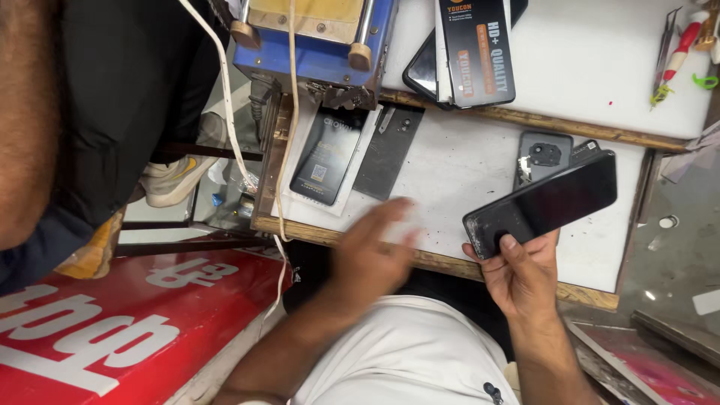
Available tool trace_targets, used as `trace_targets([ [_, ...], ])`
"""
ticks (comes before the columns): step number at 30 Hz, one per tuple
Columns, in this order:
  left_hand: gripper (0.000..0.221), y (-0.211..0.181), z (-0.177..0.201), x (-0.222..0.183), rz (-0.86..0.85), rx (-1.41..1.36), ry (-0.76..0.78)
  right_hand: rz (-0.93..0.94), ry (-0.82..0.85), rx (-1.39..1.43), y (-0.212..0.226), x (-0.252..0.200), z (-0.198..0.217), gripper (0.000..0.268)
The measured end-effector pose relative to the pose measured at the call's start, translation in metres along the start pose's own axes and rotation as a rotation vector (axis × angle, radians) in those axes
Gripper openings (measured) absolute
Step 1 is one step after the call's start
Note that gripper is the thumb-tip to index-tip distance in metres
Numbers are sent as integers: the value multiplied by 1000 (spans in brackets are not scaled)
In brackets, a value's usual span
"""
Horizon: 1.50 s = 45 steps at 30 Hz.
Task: The person handles a disassembled smartphone, connects a charging cable to test the screen, and then applies a liquid from a spray bottle to the display. They use a small metal tool to scrape and clean the screen surface, then wipe it with a cloth. The person also handles a separate battery and a small black component, cleaning them with the spray and tool.
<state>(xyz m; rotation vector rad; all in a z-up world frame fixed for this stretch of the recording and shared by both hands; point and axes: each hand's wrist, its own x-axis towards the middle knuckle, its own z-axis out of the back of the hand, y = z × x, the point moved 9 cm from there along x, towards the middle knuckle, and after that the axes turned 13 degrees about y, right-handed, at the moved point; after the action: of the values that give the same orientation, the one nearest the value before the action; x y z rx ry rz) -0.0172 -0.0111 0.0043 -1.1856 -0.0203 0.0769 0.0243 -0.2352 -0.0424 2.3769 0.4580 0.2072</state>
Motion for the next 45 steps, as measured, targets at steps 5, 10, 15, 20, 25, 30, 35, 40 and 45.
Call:
trace_targets([
  [5,4,70,118,-45,127,59,-443,8,-2,14,3,2,2,69],
  [10,20,117,73,-76,444,335,390,-33,-2,12,-4,3,0,69],
  [15,38,112,-26,-40,-119,827,297,-78,-19,-46,-9,2,-10,70],
  [20,35,184,-31,51,138,952,306,-66,-22,-115,-4,0,-8,69],
  [25,32,191,-58,39,168,870,294,-74,-51,-145,8,-1,-7,68],
  [30,30,198,-71,18,221,801,255,-68,-68,-95,17,4,-9,73],
  [35,26,144,-57,-31,227,791,694,-78,-61,-98,20,3,-9,75],
  [40,17,19,8,-75,150,197,1099,-95,-98,-97,25,0,-4,75],
  [45,21,-13,81,-34,112,266,632,-56,-102,-80,30,0,0,72],
])
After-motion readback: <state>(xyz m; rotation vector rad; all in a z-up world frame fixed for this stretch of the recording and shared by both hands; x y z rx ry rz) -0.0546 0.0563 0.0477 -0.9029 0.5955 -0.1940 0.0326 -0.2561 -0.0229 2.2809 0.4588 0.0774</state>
